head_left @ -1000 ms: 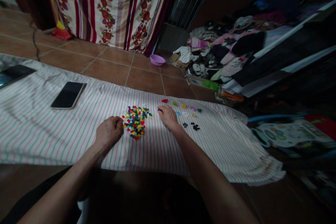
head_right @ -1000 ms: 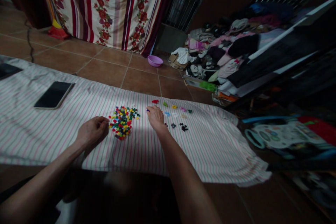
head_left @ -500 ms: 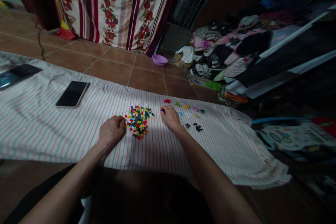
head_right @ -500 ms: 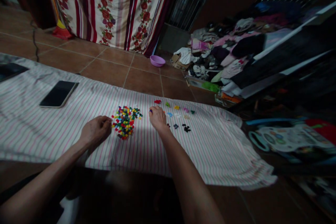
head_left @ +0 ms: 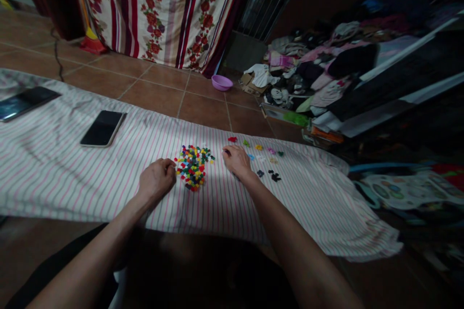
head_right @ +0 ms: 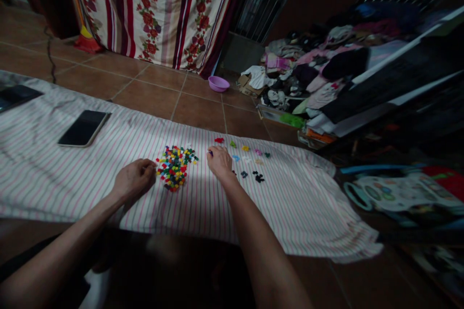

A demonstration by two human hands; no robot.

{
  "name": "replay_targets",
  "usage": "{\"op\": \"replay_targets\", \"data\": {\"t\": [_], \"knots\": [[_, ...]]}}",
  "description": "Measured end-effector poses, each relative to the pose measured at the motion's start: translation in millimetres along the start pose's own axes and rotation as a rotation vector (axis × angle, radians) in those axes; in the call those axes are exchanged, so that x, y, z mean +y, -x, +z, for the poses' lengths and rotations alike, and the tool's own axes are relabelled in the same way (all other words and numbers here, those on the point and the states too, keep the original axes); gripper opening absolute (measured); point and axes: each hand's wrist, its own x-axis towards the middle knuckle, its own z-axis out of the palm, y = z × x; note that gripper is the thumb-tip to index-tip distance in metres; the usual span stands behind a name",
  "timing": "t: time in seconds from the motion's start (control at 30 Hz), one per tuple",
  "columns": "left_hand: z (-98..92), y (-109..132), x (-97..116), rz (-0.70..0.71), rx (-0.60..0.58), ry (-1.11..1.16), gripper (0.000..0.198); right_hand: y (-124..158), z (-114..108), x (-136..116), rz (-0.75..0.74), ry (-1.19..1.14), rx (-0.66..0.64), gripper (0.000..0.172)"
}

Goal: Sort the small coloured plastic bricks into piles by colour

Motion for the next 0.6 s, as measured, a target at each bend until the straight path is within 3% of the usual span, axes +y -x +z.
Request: {"op": "replay_targets", "data": {"t": [0.2, 0.33, 0.6], "knots": [[-1.2, 1, 1, 0.001, 0.003, 0.001, 0.037, -2, -3, -3, 0.044, -0.003, 0.046, 0.026], [-3.2, 1, 1, 0.008, -0.009, 0.002, 0.037, -5, -8, -11, -0.015, -0.022, 0.064, 0.027], [-4.5, 0, 0, 0.009, -0.028, 0.009, 0.036, -17, -5, -57, -0.209, -0.14, -0.015, 0.024]]}}
